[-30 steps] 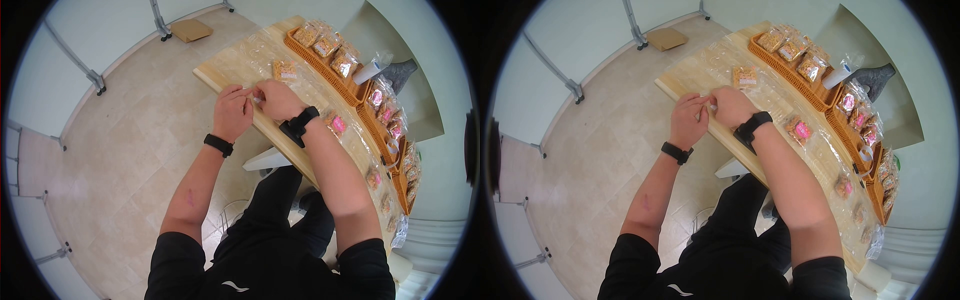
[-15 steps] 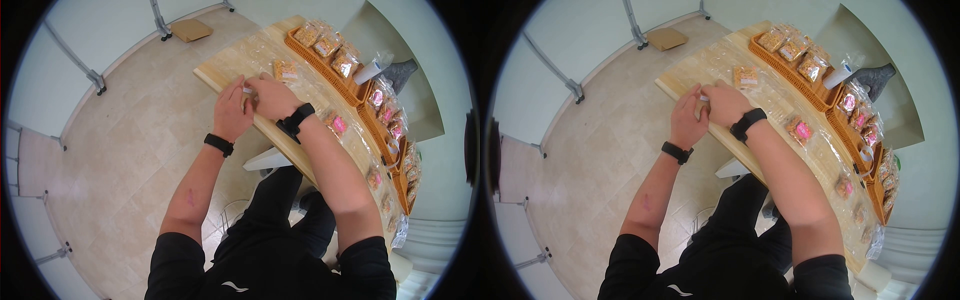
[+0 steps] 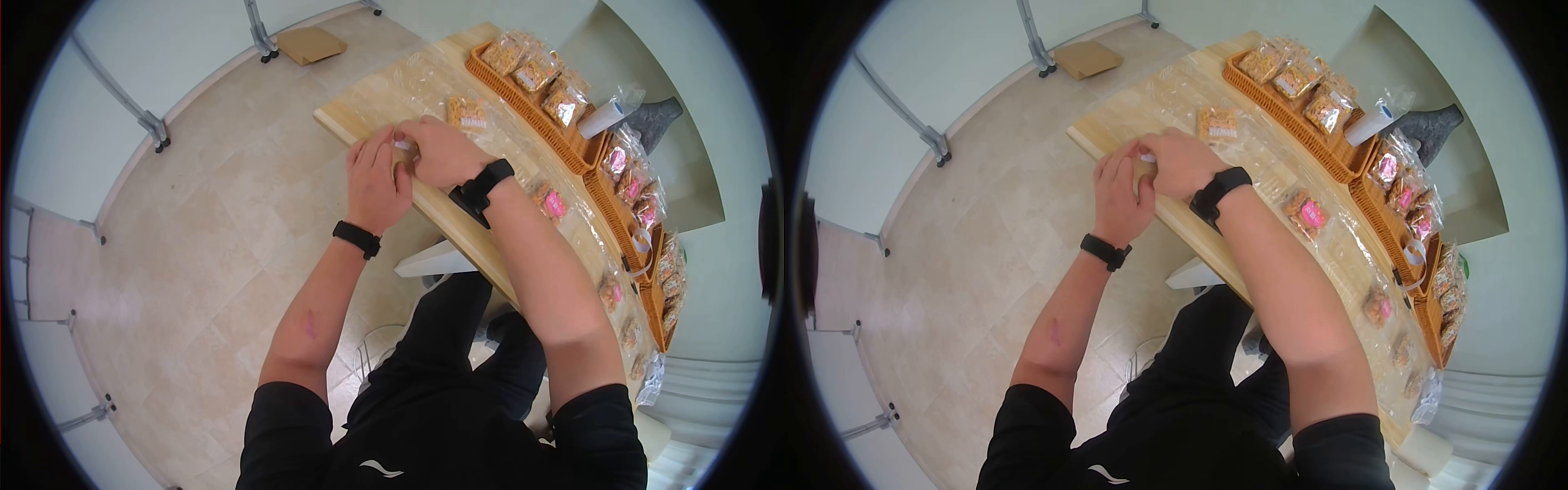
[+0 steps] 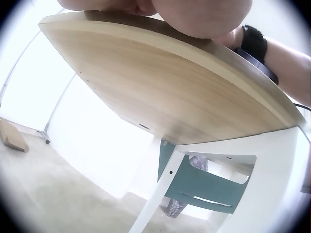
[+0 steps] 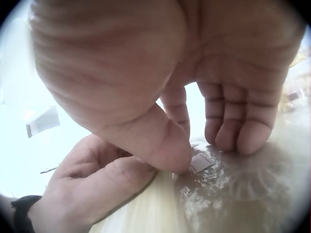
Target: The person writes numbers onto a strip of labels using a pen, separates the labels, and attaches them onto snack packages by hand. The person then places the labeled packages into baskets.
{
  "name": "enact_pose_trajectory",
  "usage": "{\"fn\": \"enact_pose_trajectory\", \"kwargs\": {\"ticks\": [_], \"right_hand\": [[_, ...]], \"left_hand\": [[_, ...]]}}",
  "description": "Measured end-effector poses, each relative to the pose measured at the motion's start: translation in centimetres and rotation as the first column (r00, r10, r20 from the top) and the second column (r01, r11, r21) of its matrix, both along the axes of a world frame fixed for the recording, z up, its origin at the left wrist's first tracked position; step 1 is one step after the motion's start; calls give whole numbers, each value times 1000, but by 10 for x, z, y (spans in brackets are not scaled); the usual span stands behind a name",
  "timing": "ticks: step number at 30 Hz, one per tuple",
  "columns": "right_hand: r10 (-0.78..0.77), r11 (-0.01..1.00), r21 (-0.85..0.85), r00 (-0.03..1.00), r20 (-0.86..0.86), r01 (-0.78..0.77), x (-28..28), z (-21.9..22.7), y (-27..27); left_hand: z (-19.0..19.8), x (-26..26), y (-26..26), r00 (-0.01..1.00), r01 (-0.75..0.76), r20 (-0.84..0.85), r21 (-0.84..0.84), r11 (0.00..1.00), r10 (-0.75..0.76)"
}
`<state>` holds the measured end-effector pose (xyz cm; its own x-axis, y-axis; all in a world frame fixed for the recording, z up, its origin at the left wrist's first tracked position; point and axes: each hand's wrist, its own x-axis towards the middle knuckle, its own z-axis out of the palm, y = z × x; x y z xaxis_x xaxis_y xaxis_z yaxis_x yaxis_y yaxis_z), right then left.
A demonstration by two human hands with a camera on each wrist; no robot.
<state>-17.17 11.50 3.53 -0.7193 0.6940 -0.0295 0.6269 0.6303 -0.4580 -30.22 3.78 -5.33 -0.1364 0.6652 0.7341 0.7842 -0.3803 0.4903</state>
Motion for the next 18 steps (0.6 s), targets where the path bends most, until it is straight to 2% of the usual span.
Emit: {"fn": "enact_pose_trajectory", "kwargs": {"ticks": [17,18], "right_hand": [[42,999,-2,998,48,-42,-8,7,6],[33,999,-11,995,92,-32,-9,9,7]], "left_hand": [[0,-1,2,1000,13,-11,1,1000,-13],[0,-1,2,1000,18,-10,12,1000,-18]]}}
